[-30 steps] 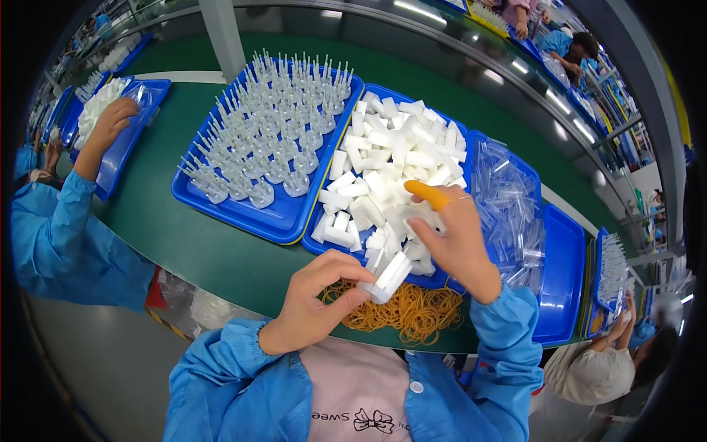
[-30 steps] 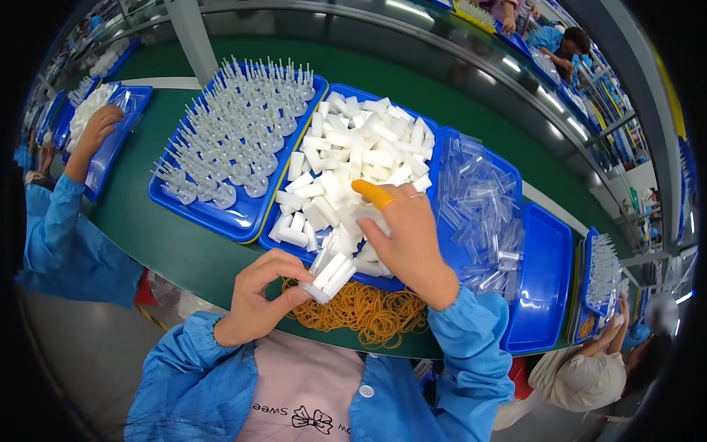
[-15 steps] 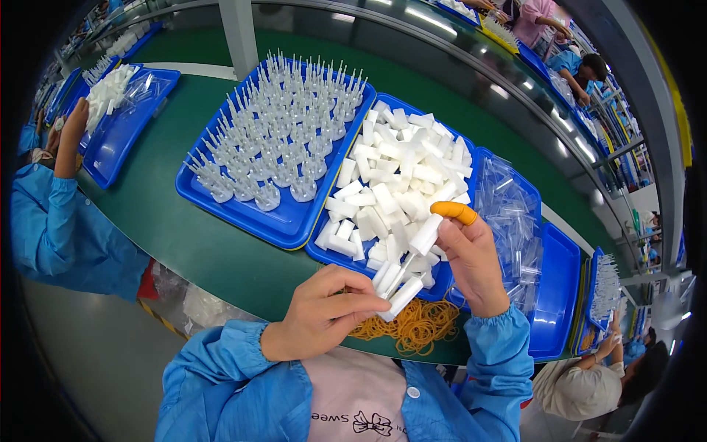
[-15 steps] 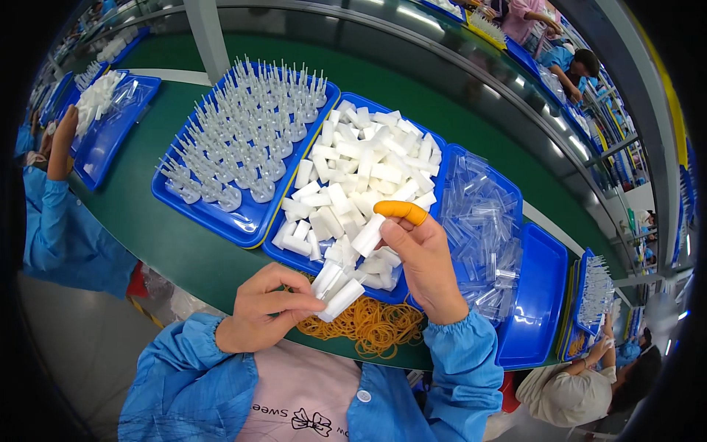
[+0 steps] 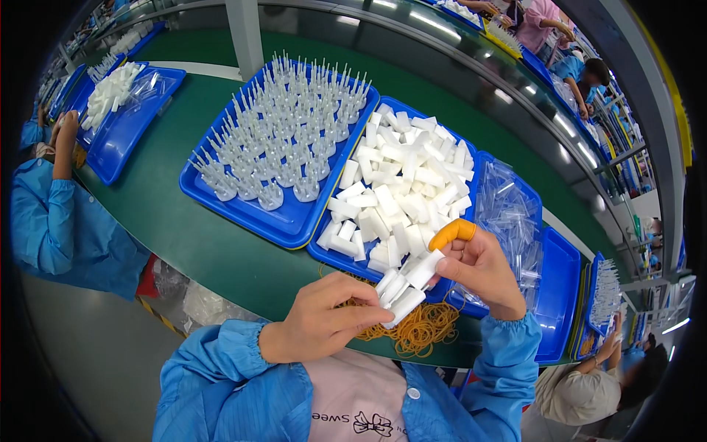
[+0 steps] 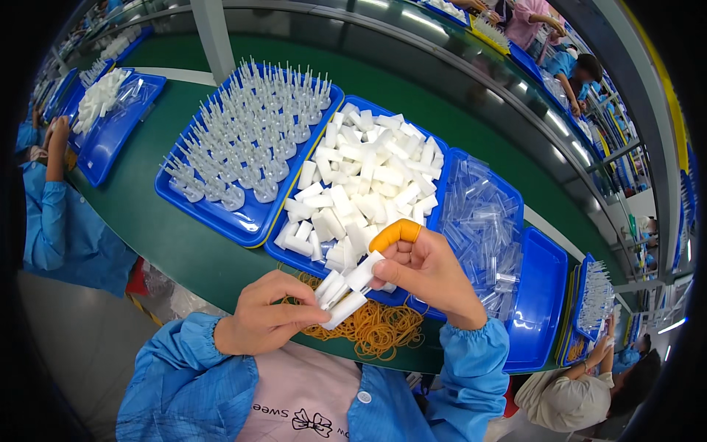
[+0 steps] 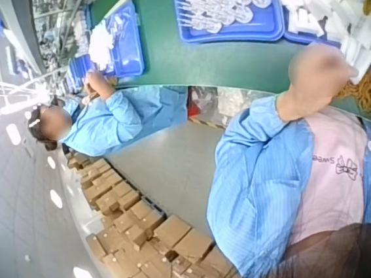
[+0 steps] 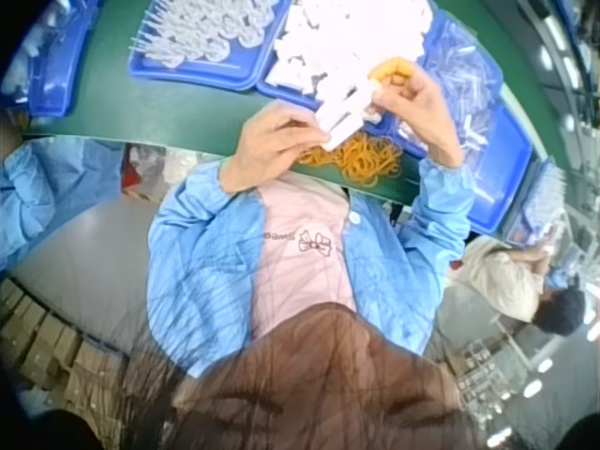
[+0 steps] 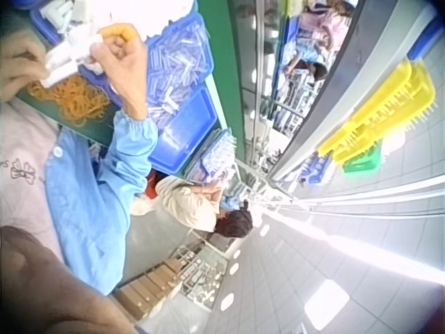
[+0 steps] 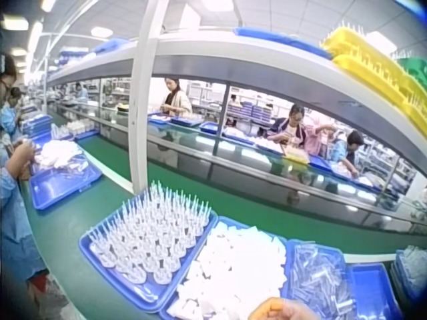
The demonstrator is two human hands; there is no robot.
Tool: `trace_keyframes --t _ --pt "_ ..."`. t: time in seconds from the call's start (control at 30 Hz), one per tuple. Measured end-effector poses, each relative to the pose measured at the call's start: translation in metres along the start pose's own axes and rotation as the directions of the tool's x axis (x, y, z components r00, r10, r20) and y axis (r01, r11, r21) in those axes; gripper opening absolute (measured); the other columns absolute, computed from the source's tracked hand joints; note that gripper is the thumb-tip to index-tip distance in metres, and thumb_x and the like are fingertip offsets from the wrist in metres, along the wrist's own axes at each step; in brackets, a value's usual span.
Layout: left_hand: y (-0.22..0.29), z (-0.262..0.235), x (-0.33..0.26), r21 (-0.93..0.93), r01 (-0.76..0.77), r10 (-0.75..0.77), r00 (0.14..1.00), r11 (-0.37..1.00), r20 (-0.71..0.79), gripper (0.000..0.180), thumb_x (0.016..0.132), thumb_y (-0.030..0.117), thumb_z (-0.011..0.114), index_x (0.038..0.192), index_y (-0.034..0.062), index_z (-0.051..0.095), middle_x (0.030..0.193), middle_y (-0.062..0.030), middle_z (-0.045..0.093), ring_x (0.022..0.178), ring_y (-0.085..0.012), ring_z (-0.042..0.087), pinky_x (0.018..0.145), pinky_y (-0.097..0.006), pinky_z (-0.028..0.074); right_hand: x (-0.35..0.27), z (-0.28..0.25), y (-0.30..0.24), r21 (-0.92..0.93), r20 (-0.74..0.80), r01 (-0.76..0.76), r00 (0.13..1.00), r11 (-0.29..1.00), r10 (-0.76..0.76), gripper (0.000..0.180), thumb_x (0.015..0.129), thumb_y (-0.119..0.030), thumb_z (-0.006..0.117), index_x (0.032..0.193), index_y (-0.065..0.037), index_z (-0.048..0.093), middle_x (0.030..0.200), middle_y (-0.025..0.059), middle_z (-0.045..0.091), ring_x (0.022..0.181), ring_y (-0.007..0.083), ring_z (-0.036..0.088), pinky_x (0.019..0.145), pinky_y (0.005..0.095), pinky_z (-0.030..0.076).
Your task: The person assembles small white plastic components by inserting them into clear plastic tubes. They then secure the assembled units with yellow rubber bands and place them into a blue tray. The process is repeated continuously with multiple units.
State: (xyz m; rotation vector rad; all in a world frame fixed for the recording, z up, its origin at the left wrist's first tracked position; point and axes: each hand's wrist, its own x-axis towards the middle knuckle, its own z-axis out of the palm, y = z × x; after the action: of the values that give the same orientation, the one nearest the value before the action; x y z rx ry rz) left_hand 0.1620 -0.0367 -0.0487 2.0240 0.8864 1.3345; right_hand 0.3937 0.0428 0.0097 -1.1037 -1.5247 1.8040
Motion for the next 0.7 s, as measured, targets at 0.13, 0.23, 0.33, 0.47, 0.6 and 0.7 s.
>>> trace_keyframes --t 0.13,0.23,0.33,0.47,0.6,0.7 --pt "-0.001 0.003 -0.001 0.056 -0.086 0.085 0.996 0.995 0.009 0.03 0.063 0.001 0.068 0.09 0.0122 0.071 0.088 -0.0024 0.061 0.073 -0.0182 0.058 0.059 -0.028 0.047 0.003 -0.009 -0.014 -0.177 0.108 -0.114 0.985 0.978 0.134 0.016 0.083 -0.013 0.067 0.09 -0.001 0.059 0.07 0.0003 0.059 0.065 0.0065 0.057 0.059 0.0191 0.045" --pt "0.001 0.005 -0.003 0.188 -0.205 0.205 0.979 0.961 0.017 0.032 0.06 0.004 0.07 0.089 0.0148 0.072 0.087 0.0002 0.061 0.071 -0.0163 0.057 0.058 -0.027 0.046 0.006 -0.008 -0.019 -0.27 0.183 -0.126 0.967 0.955 0.18 0.018 0.082 -0.019 0.069 0.083 -0.002 0.061 0.065 -0.0028 0.054 0.061 0.0041 0.05 0.054 0.0187 0.039" --pt "0.004 0.006 -0.003 0.276 -0.279 0.287 0.958 0.92 0.012 0.032 0.059 0.005 0.07 0.089 0.0155 0.072 0.085 0.0015 0.059 0.07 -0.0158 0.057 0.056 -0.026 0.046 0.009 -0.003 -0.019 -0.362 0.225 -0.031 0.967 0.932 0.12 0.021 0.081 -0.022 0.07 0.078 -0.003 0.061 0.063 -0.0037 0.051 0.057 0.0043 0.043 0.051 0.0212 0.034" --pt "0.005 0.001 -0.003 0.301 -0.3 0.314 0.95 0.905 0.005 0.033 0.057 0.005 0.071 0.089 0.0143 0.072 0.086 0.0006 0.059 0.071 -0.0163 0.057 0.056 -0.026 0.047 0.01 0.009 -0.014 -0.435 0.292 0.172 0.955 0.884 -0.042 0.022 0.078 -0.022 0.073 0.073 -0.003 0.062 0.062 -0.002 0.048 0.055 0.0067 0.038 0.05 0.0242 0.031" --pt "0.004 0.0 -0.009 0.203 -0.248 0.264 0.963 0.947 -0.054 0.035 0.058 0.006 0.074 0.093 0.0088 0.07 0.089 -0.0032 0.06 0.074 -0.0194 0.06 0.06 -0.028 0.049 0.003 0.019 -0.008 -0.434 0.283 0.202 0.956 0.878 -0.081 0.023 0.075 -0.022 0.074 0.072 -0.002 0.062 0.062 -0.0005 0.046 0.055 0.0083 0.036 0.05 0.0253 0.03" --pt "0.006 0.001 -0.008 0.191 -0.037 0.08 0.972 0.981 -0.219 0.037 0.063 0.005 0.074 0.1 0.0071 0.067 0.092 -0.0071 0.062 0.075 -0.0208 0.062 0.06 -0.028 0.05 -0.003 0.025 -0.015 -0.48 0.189 0.182 0.977 0.858 -0.101 0.022 0.076 -0.021 0.074 0.075 -0.002 0.064 0.063 0.0001 0.046 0.055 0.0089 0.037 0.05 0.0256 0.029"
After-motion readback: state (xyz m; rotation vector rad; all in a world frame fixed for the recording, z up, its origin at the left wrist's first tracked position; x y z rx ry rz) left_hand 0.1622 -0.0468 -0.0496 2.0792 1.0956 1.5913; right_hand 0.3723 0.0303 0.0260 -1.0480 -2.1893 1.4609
